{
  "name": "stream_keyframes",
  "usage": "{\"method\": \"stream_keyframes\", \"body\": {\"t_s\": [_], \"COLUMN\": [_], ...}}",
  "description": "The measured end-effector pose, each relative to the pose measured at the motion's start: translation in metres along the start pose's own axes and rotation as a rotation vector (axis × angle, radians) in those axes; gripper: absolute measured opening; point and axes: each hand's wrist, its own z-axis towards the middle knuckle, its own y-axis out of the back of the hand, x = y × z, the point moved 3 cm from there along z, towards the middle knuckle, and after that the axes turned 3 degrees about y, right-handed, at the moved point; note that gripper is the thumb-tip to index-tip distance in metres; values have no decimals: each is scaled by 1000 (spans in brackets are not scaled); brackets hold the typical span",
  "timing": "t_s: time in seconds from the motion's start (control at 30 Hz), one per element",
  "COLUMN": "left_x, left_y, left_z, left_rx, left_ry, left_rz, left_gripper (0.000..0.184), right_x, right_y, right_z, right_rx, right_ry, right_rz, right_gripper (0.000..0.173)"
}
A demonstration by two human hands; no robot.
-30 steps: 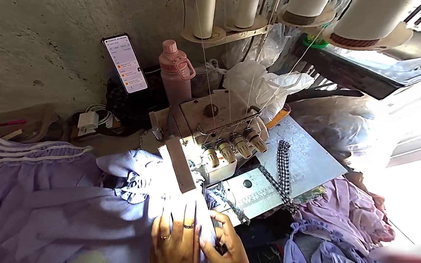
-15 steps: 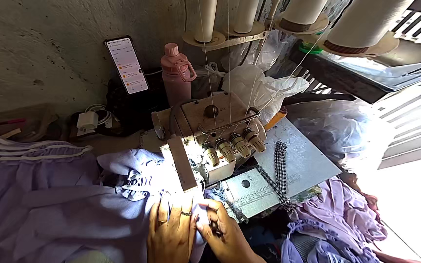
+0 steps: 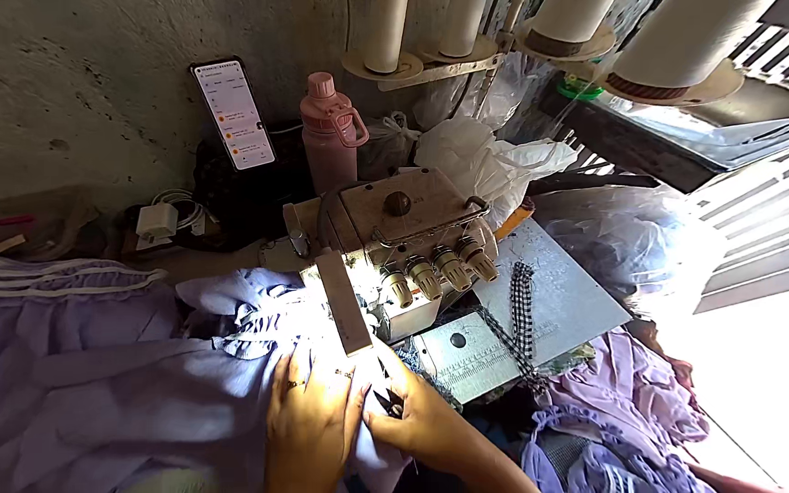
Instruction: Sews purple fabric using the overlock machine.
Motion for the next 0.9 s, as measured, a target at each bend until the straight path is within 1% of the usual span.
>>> {"method": "stream_keyframes", "body": {"t_s": [0.17,0.23,0.3,0.37,0.5,0.57,0.63,0.67,0.7,0.77,0.8,0.83,0.87,0.9], "left_x": [9,12,16,22,39,42,37,33,30,28,29,29,27,23], "left_y": [-4,-5,-5,-6,-14,-16,-9,-3,4,13,15,14,11,7], "left_z": [4,4,8,16,35,35,24,14,0,-30,-45,-60,-74,-88], "left_rx": [0,-43,-82,-70,-23,-20,-35,-67,-99,-127,-101,-53,35,159], "left_ry": [-7,5,44,101,155,148,144,147,155,197,219,236,254,286], "left_rz": [-82,-89,-98,-151,-224,-261,-320,-359,-395,-482,-550,-661,-810,-956], "left_gripper": [54,59,71,79,81,84,86,82,72,41,28,21,24,29], "right_x": [-3,-5,-5,-6,-11,-18,-31,-38,-44,-53,-54,-55,-54,-52], "right_y": [-6,-8,-10,-10,-13,-17,-24,-27,-30,-33,-31,-29,-26,-23], "right_z": [3,4,6,6,2,-5,-17,-24,-30,-41,-44,-47,-48,-49], "right_rx": [-131,-174,-220,-242,-358,-374,-345,-322,-306,-288,-282,-277,-272,-263], "right_ry": [55,91,120,129,158,123,37,-7,-43,-103,-110,-108,-98,-88], "right_rz": [65,69,71,89,181,232,302,329,350,376,379,373,354,336], "right_gripper": [84,82,79,76,68,63,56,52,47,42,41,42,44,44]}}
